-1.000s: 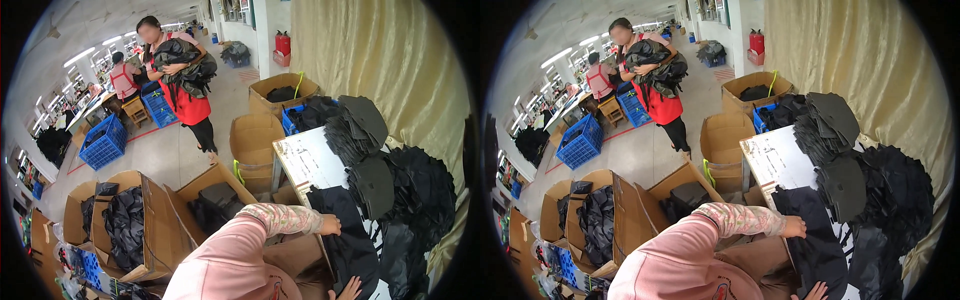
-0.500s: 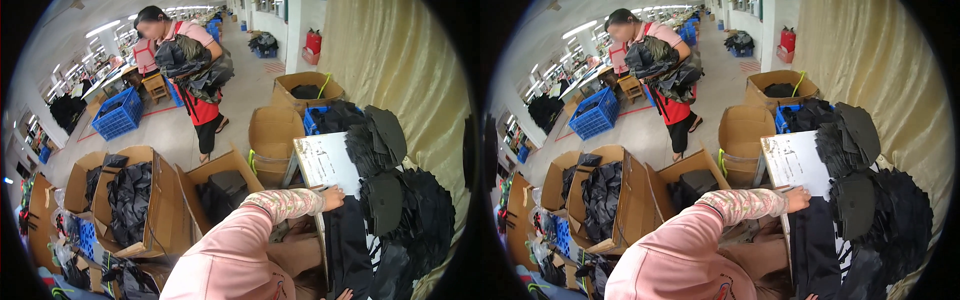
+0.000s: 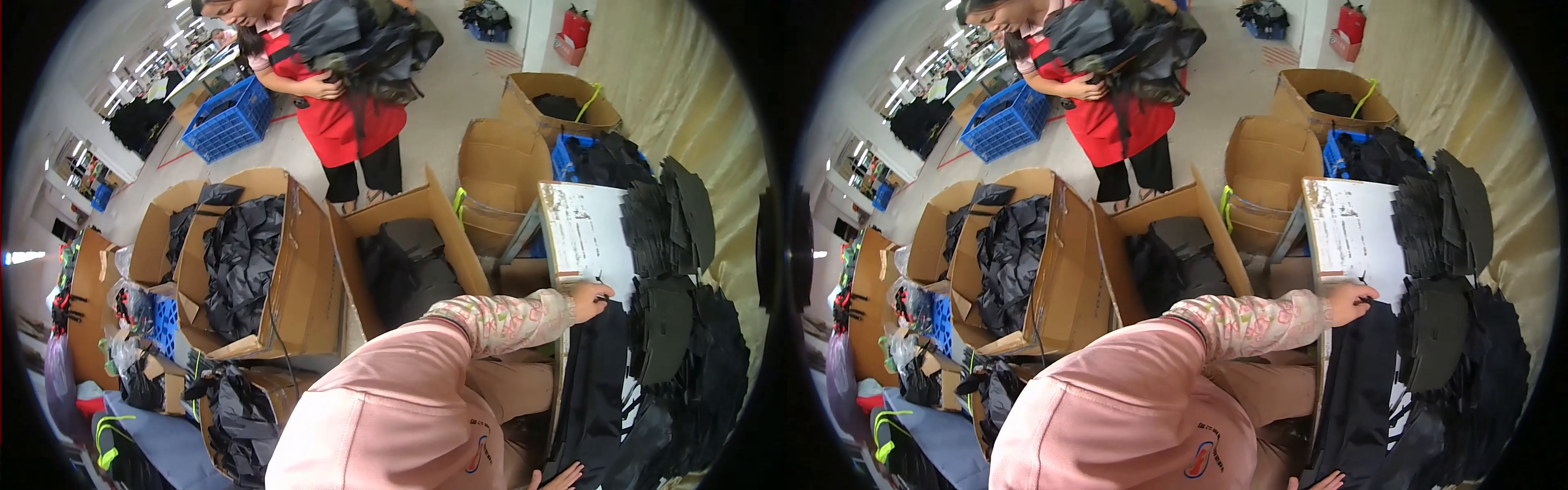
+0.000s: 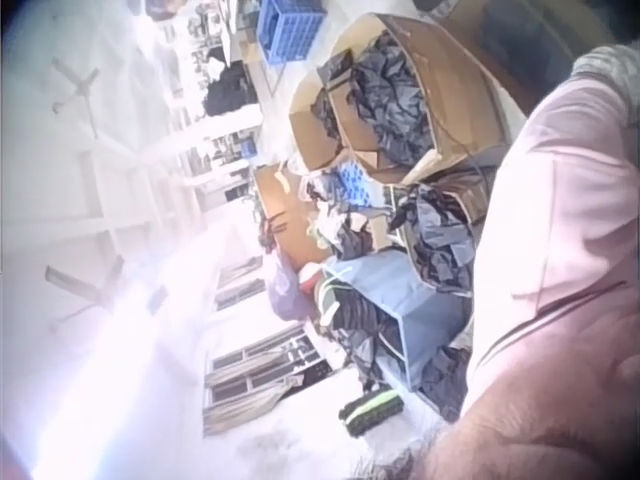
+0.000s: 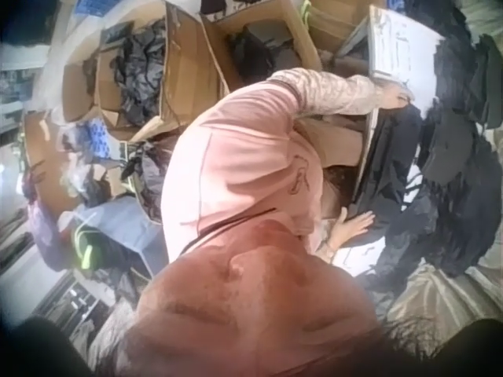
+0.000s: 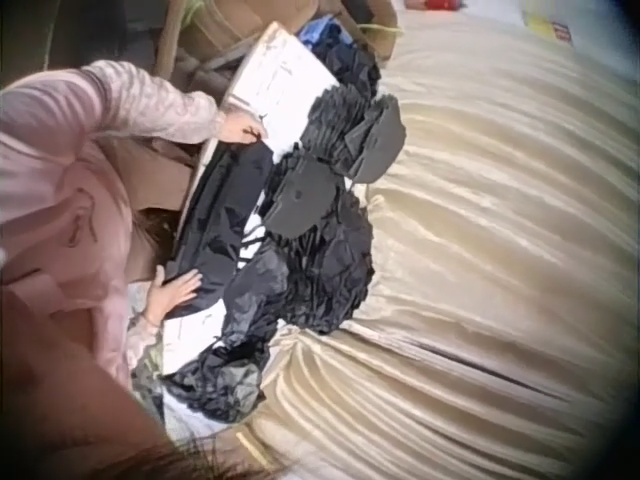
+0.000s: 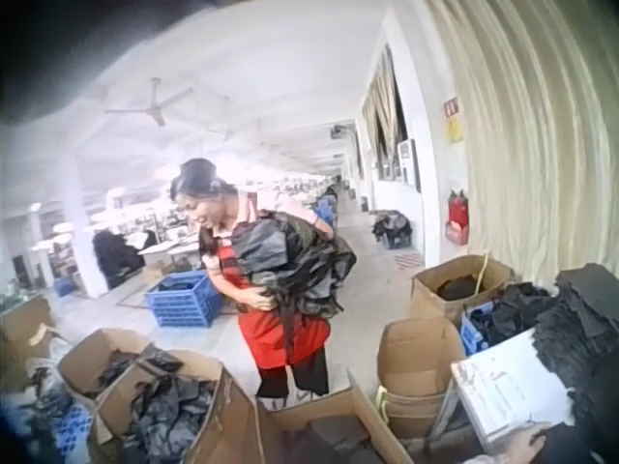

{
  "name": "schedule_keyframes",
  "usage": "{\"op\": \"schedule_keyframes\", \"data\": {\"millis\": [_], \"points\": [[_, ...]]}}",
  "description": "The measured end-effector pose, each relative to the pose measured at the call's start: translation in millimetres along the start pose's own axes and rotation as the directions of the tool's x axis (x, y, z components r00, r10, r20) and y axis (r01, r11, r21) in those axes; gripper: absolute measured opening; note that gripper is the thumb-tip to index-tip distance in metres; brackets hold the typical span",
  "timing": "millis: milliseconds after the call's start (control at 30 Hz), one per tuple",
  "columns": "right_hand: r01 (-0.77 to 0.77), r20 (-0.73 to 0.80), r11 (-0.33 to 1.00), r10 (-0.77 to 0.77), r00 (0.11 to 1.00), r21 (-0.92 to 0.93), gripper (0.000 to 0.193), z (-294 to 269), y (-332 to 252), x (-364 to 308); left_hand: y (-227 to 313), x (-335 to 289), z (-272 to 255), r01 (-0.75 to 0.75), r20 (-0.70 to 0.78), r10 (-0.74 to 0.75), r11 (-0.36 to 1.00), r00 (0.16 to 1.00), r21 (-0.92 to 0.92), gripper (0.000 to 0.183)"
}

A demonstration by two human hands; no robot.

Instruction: Inspecting and sorting black fabric panels for outdoor goods assembly on a factory workbench.

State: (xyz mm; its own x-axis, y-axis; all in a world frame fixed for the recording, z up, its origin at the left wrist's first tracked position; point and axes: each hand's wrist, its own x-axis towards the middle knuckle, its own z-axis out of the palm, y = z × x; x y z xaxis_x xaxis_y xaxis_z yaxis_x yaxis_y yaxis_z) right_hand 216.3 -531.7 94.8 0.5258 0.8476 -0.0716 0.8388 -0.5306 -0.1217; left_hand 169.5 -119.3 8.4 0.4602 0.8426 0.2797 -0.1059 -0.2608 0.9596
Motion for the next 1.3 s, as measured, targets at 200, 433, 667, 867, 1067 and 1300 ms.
{"op": "schedule_keyframes", "data": {"millis": [200, 433, 667, 867, 1067, 1300], "points": [[-0.008, 0.010, 1.000, 0.008, 1.000, -0.001, 0.094, 1, -1, 1, 1, 3, -11, 0.122, -0.145, -0.155, 0.970, 0.977, -0.211, 0.027], [-0.031, 0.002, 0.999, 0.031, 1.000, 0.017, 0.094, -3, -8, -1, 17, -3, -25, 0.131, -0.136, -0.163, 0.967, 0.977, -0.220, 0.026], [0.001, -0.008, 1.000, -0.001, 1.000, 0.017, 0.094, -1, -5, 0, 23, -7, -20, 0.173, -0.099, -0.215, 0.930, 0.971, -0.326, 0.024], [0.000, -0.018, 1.000, 0.000, 1.000, 0.000, 0.095, 4, 1, 1, 21, -13, -18, 0.074, -0.159, -0.127, 0.949, 0.979, -0.306, 0.021], [0.007, -0.032, 1.000, -0.007, 0.999, -0.022, 0.095, 7, 1, -2, 18, -20, -22, 0.093, -0.098, -0.133, 0.938, 0.986, -0.333, 0.018], [0.012, -0.075, 0.999, -0.015, 0.997, -0.040, 0.096, 14, 7, -1, 20, -20, 5, -0.010, -0.112, -0.036, 0.923, 0.993, -0.384, 0.007]]}}
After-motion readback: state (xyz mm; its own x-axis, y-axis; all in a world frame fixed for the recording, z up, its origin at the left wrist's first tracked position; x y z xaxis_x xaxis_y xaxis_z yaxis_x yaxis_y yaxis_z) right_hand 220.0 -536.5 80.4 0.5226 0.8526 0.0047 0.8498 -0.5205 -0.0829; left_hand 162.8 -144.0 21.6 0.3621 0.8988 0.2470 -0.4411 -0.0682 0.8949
